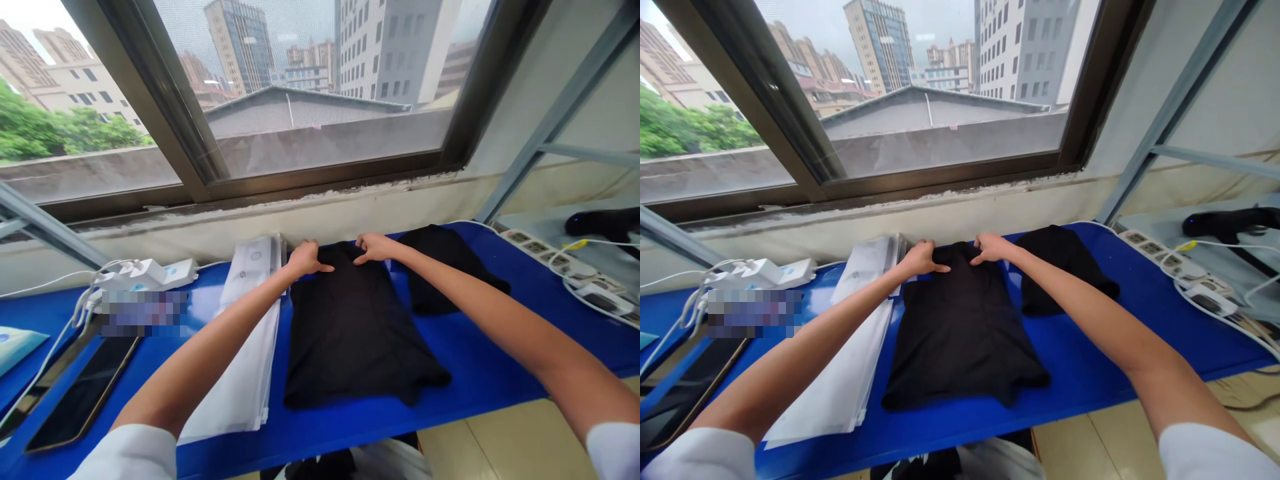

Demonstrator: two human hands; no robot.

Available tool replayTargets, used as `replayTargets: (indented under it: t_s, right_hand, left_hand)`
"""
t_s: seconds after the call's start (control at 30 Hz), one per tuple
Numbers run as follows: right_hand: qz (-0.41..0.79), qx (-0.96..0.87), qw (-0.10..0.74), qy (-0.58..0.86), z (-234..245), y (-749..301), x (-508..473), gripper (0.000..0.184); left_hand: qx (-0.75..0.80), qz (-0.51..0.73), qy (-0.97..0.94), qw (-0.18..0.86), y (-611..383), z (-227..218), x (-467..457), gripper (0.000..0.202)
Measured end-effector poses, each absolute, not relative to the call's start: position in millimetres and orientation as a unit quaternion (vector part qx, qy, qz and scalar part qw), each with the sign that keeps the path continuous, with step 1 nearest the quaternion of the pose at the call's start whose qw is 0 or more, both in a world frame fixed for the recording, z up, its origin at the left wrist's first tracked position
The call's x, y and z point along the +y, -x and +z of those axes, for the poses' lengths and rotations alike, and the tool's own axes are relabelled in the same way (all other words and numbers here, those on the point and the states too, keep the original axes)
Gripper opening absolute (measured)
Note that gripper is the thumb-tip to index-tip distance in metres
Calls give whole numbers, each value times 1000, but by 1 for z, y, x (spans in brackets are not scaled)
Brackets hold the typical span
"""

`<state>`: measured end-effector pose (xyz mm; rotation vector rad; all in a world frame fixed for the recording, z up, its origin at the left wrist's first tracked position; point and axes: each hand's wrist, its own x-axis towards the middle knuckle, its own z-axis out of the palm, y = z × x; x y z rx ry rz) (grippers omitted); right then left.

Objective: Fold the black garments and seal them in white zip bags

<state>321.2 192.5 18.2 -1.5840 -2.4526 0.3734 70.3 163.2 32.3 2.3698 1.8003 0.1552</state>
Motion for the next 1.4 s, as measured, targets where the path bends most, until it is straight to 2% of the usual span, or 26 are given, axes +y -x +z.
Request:
replayTargets:
  t_s: [0.07, 0.17, 0.23, 0.3, 0.43, 0.57, 0.63, 0.77, 0.8, 0.87, 0.9, 0.97, 1.03, 1.23, 1.3, 1.4]
  right_hand:
    - [95, -821, 117, 551, 19, -322, 184, 56]
    - [34, -804, 169, 570, 18, -323, 154, 59]
    - [14, -819, 198, 539, 15, -322, 131, 57]
    - [18, -862, 200, 466, 9, -319, 111, 57]
    - [61, -942, 120, 307, -7, -319, 82, 66]
    - [70, -964, 49, 253, -2, -328, 75, 67]
    - [71, -959, 65, 265, 10, -334, 87, 72]
    - [111, -898, 189, 380, 33, -340, 142, 72]
    - [140, -873, 200, 422, 35, -339, 158, 74]
    - [212, -829, 166, 491, 33, -336, 186, 80]
    - [238, -814, 148, 509, 30, -334, 196, 74]
    - [262, -803, 130, 519, 24, -328, 205, 47]
    - [252, -810, 144, 510, 20, -325, 202, 25]
    - [175, -840, 261, 443, 23, -347, 140, 5]
    - [188, -888, 221, 357, 30, -367, 118, 6]
    - [236, -921, 128, 282, 40, -391, 100, 15]
  left_hand:
    - [606, 80, -788, 75, -70, 34, 159, 73]
    - [592, 122, -794, 59, -63, 40, 148, 57]
    - [578, 130, -803, 62, -57, 42, 141, 47]
    - [569, 118, -810, 78, -54, 41, 139, 47]
    - [580, 77, -802, 117, -57, 34, 151, 62]
    - [603, 34, -778, 173, -59, 34, 168, 58]
    - [606, 37, -768, 203, -59, 38, 169, 54]
    - [600, 133, -716, 332, -58, 48, 157, 51]
    - [597, 151, -702, 358, -59, 49, 154, 50]
    - [595, 141, -716, 337, -62, 52, 149, 47]
    - [593, 124, -738, 297, -64, 52, 146, 45]
    - [585, 95, -780, 202, -68, 52, 141, 41]
    - [572, 95, -804, 135, -71, 51, 133, 36]
    - [467, 103, -878, 30, -63, 51, 73, 21]
    - [363, 80, -928, 28, -53, 55, 50, 20]
    - [277, 94, -951, 96, -43, 61, 35, 24]
